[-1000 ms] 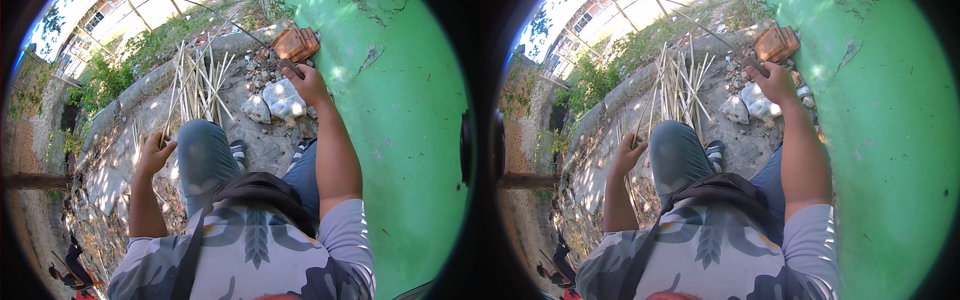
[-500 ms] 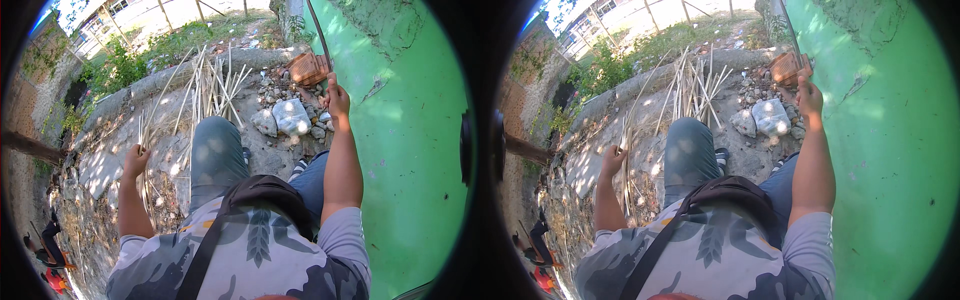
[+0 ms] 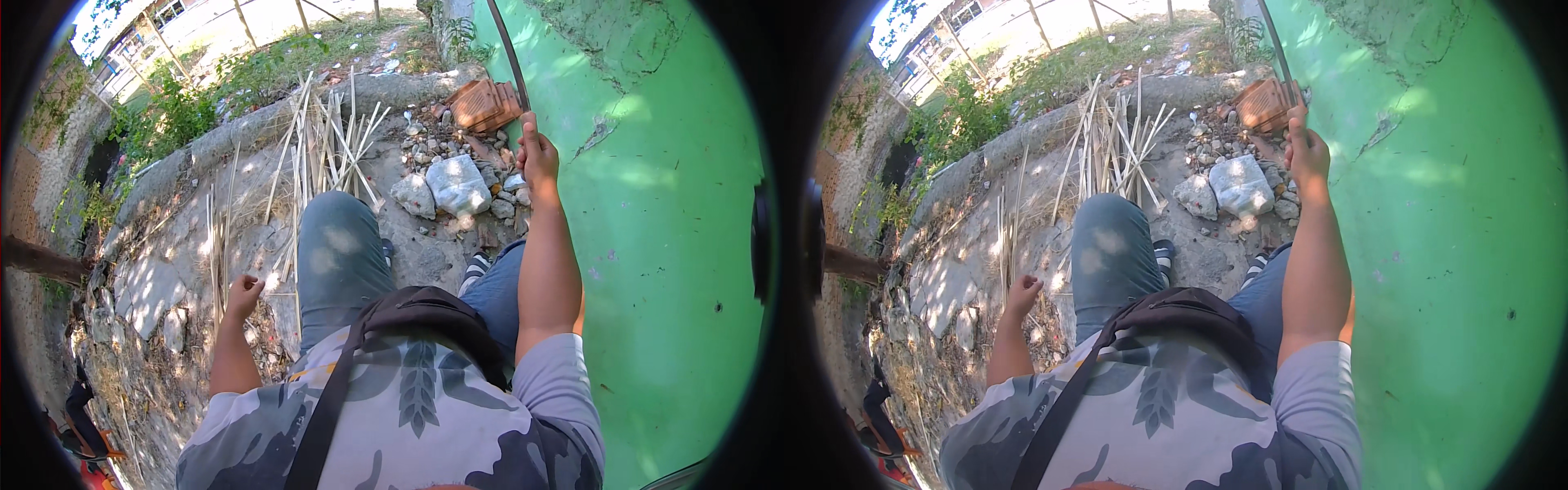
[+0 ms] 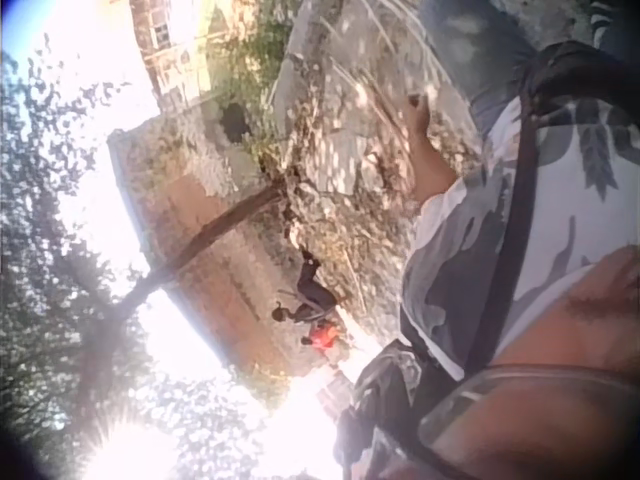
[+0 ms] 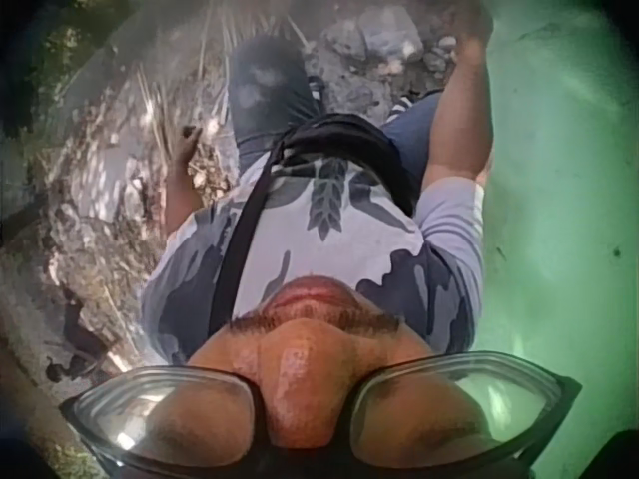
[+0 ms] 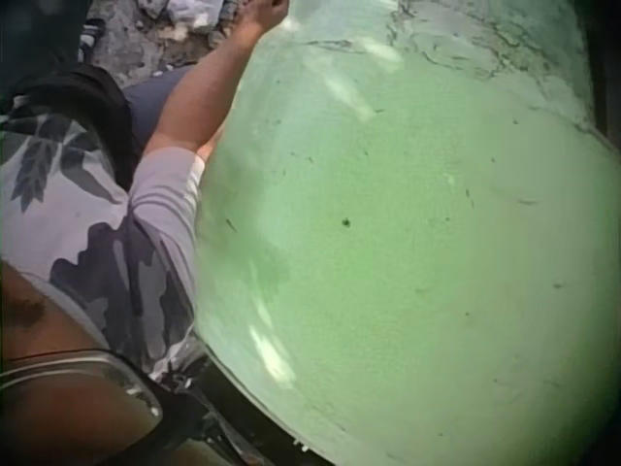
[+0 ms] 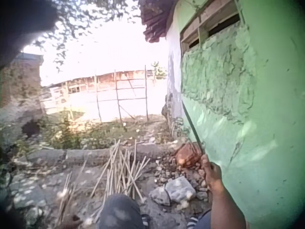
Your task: The person scrapes a thin bamboo strip using a machete, places it down, and picks up a wider bamboo strip to scrape it with the machete.
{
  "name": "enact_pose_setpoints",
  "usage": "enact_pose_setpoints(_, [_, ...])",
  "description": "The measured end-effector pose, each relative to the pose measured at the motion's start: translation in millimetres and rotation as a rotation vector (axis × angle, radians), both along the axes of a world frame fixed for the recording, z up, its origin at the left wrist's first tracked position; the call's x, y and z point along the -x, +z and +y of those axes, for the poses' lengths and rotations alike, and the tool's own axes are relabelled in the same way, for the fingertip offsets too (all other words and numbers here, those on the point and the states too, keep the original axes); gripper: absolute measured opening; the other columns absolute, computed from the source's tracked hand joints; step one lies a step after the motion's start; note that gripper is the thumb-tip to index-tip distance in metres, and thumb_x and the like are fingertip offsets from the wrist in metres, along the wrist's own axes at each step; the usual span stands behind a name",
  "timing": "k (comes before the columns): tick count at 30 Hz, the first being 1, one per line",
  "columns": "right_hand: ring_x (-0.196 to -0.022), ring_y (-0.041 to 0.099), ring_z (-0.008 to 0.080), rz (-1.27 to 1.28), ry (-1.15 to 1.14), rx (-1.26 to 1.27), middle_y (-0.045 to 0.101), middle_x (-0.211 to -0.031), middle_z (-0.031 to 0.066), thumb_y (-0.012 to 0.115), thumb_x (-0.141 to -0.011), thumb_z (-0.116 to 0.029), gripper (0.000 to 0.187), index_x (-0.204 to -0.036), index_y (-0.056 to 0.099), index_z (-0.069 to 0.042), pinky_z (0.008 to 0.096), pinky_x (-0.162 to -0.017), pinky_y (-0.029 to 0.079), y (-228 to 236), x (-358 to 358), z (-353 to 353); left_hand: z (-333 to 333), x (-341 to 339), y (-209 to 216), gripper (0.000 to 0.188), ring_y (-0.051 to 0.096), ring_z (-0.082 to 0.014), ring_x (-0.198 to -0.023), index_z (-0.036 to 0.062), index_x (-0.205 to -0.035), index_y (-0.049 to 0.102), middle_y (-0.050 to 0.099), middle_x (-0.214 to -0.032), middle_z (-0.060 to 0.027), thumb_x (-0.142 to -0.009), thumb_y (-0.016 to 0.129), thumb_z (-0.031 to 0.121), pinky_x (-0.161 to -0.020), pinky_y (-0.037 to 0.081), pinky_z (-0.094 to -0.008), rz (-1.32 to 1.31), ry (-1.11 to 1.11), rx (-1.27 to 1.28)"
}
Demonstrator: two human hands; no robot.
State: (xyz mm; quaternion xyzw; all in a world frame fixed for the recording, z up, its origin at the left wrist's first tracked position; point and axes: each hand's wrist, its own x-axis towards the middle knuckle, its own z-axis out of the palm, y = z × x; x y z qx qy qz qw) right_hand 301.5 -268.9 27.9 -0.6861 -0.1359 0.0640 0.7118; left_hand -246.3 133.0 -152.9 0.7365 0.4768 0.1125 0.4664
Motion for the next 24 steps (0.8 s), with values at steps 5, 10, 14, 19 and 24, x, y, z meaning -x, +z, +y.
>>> enact_pose_setpoints(5, [-0.048, 0.045, 0.0060, -0.029, -0.048, -0.076, 0.049, -0.059, -0.0034, 0.067, -0.091, -0.063, 0.057, -0.086, 0.058, -0.007, 0.0214, -0.045, 0.036, 2.1, -5.4, -8.7, -56.8, 72.3, -110.7, 0.029, 0.064, -0.0172, -0.067, 0.0043, -0.102, 0.065, 0.064, -0.079, -0.0055, -0.091, 0.075, 0.029, -0.055, 0.056, -0.0375, 0.371, 0.072, 0.504])
enact_pose_setpoints(10, [-0.055, 0.046, 0.0101, -0.039, -0.064, -0.156, 0.048, -0.064, -0.0016, 0.066, -0.094, -0.059, 0.055, -0.092, 0.056, -0.005, 0.0244, -0.052, 0.037, 26.2, -0.3, -18.0, -98.7, 156.1, -178.2, 0.028, 0.064, -0.0221, -0.077, 0.0071, -0.113, 0.068, 0.067, -0.092, -0.0082, -0.095, 0.068, 0.029, -0.069, 0.054, -0.0411, 0.691, -0.376, 0.625])
enact_pose_setpoints(14, [-0.058, 0.047, 0.0112, 0.006, 0.005, -0.150, 0.045, -0.064, -0.0018, 0.063, -0.096, -0.060, 0.054, -0.094, 0.054, -0.007, 0.0265, -0.058, 0.039, 48.6, -13.5, -36.4, -114.6, 121.1, -178.4, 0.033, 0.068, -0.0264, -0.088, 0.0083, -0.120, 0.071, 0.071, -0.107, -0.0137, -0.094, 0.068, 0.029, -0.079, 0.056, -0.0441, 0.655, 0.095, 0.779])
enact_pose_setpoints(19, [-0.055, 0.048, 0.0102, 0.128, -0.091, 0.156, 0.047, -0.065, -0.0017, 0.064, -0.095, -0.060, 0.054, -0.095, 0.054, -0.006, 0.0253, -0.053, 0.039, 16.1, -23.6, -56.3, -80.6, 71.3, -194.3, 0.042, 0.065, -0.0206, -0.071, 0.0007, -0.115, 0.063, 0.067, -0.090, -0.0096, -0.088, 0.076, 0.031, -0.058, 0.055, -0.0407, 0.468, 0.111, 0.725])
enact_pose_setpoints(24, [-0.047, 0.046, 0.0089, 0.270, -0.069, 0.677, 0.048, -0.060, -0.0034, 0.067, -0.095, -0.053, 0.045, -0.086, 0.055, -0.011, 0.0250, -0.045, 0.037, -33.7, -24.7, -82.4, -62.2, 8.7, -189.8, 0.060, 0.070, -0.0336, -0.103, 0.0001, -0.124, 0.060, 0.070, -0.112, -0.0217, -0.080, 0.079, 0.038, -0.089, 0.056, -0.0431, 0.552, -0.031, 0.200])
